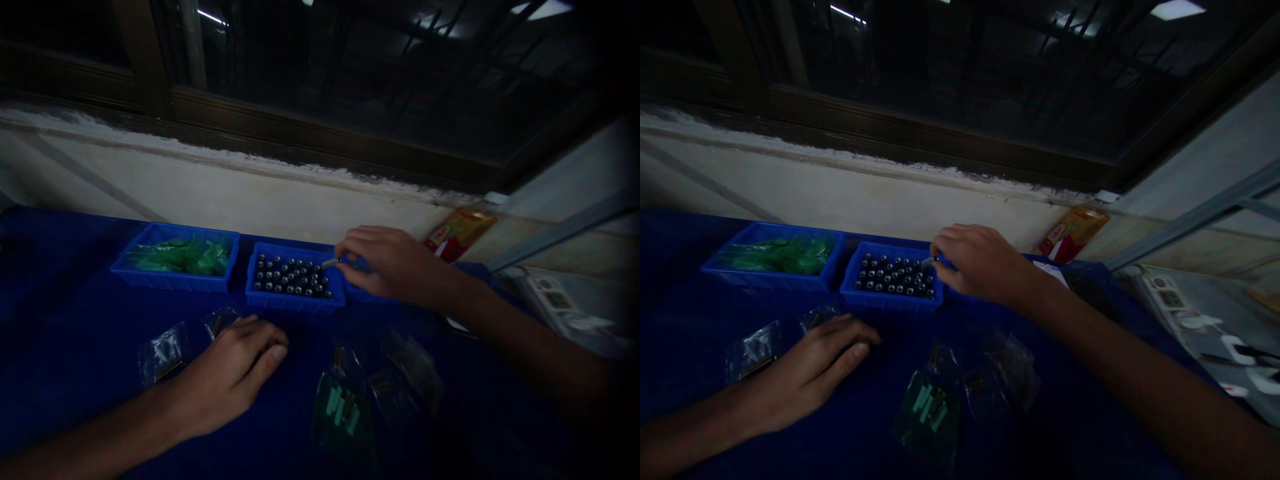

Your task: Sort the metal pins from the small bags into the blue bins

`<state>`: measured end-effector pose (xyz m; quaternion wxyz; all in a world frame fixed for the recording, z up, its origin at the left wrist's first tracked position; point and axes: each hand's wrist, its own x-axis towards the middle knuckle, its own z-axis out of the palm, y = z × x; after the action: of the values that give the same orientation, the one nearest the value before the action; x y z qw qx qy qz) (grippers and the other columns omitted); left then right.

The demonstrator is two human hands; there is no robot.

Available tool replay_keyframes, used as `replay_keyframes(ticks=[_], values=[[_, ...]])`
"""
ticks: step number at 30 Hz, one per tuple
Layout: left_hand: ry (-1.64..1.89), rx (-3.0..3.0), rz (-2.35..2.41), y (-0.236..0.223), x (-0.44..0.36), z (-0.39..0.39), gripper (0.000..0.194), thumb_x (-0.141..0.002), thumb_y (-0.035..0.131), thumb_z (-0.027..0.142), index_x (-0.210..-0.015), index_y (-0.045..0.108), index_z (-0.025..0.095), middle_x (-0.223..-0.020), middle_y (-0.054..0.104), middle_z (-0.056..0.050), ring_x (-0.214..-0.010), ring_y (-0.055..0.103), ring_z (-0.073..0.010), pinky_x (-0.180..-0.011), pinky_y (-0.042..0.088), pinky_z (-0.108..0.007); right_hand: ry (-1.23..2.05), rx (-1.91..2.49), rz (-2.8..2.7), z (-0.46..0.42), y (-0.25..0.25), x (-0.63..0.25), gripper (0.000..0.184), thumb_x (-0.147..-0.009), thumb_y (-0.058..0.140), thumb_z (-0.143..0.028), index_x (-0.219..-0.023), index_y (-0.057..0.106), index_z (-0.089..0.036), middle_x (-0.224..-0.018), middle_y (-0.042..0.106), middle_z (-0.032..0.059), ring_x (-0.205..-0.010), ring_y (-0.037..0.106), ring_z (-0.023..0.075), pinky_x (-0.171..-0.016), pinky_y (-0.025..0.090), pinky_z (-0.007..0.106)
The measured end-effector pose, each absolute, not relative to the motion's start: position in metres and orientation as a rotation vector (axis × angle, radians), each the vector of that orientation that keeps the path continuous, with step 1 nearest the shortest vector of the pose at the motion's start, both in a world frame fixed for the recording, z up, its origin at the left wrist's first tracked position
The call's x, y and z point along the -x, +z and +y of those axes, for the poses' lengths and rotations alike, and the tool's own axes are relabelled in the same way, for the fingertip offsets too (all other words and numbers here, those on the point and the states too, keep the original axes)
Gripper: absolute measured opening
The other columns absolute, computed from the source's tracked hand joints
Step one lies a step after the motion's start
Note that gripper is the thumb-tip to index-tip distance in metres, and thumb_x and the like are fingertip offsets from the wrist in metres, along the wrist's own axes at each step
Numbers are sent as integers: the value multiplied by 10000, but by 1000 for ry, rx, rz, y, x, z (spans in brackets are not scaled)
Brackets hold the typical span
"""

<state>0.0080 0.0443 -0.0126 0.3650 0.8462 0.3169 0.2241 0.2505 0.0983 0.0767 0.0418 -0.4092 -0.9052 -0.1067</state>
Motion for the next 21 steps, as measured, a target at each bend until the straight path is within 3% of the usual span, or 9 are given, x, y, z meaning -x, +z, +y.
replay_keyframes(ticks=[7, 21], values=[[546, -2195, 800, -11, -9, 45, 222, -913, 334, 235, -971, 543, 187, -880, 589, -20, -816, 532, -159, -774, 403, -351, -356, 1171, -3098, 126, 72, -247, 78, -730, 514, -193, -775, 577, -182, -749, 597, 35, -706, 541, 166, -618, 367, 291], [537, -2199, 789, -11, -8, 44, 215, -912, 340, 240, -958, 543, 189, -871, 582, -22, -819, 527, -165, -774, 398, -354, -474, 1072, -3142, 133, 66, -245, 54, -742, 503, -168, -741, 557, -176, -717, 583, 41, -663, 525, 157, -563, 343, 289]])
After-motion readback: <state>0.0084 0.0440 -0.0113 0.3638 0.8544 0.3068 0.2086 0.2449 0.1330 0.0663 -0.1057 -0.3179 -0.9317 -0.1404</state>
